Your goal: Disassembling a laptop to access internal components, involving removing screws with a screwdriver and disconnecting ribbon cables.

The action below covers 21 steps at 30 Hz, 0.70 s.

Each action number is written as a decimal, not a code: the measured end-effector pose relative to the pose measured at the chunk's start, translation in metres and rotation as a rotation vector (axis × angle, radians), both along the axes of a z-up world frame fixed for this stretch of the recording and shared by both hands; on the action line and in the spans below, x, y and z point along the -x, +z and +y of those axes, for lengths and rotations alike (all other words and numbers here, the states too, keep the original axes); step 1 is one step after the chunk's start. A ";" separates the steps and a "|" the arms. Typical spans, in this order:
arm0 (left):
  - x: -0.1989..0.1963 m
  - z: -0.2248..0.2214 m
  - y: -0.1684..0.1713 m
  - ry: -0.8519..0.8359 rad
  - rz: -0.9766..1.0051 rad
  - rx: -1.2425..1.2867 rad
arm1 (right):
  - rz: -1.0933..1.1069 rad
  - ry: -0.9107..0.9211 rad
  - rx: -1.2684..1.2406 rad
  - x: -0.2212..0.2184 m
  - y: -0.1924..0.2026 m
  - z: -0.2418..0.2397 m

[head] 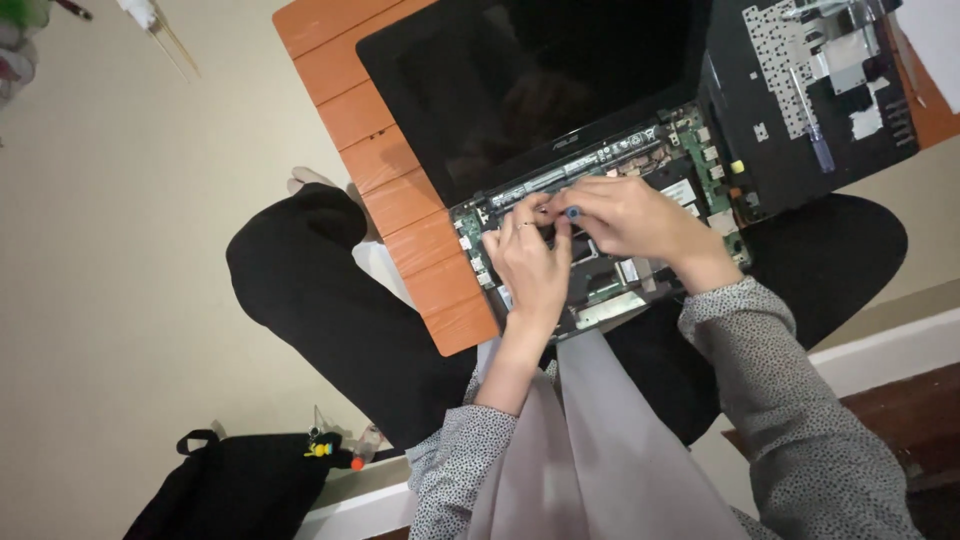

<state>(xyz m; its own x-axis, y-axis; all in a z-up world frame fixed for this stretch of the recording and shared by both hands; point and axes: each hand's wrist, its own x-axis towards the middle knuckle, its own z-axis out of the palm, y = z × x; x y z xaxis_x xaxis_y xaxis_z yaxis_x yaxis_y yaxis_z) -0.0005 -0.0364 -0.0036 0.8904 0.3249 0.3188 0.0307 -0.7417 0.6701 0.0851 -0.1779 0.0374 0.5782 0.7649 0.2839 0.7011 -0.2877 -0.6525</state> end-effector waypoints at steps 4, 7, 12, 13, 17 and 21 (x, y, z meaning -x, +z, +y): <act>0.001 0.004 0.005 -0.031 0.027 -0.009 | 0.025 -0.098 -0.065 0.017 -0.014 0.003; 0.001 0.007 0.007 -0.071 0.054 0.012 | 0.004 -0.235 -0.076 0.029 -0.019 0.003; -0.002 0.018 0.019 -0.205 0.046 0.026 | 0.182 -0.432 -0.187 0.037 -0.026 0.001; -0.003 0.021 0.017 -0.208 0.048 0.027 | 0.183 -0.436 -0.187 0.037 -0.024 0.001; -0.006 0.032 0.015 -0.289 0.051 0.096 | 0.221 -0.458 -0.158 0.036 -0.017 0.003; -0.009 0.034 0.023 -0.350 0.067 0.098 | 0.236 -0.438 -0.217 0.035 -0.011 0.005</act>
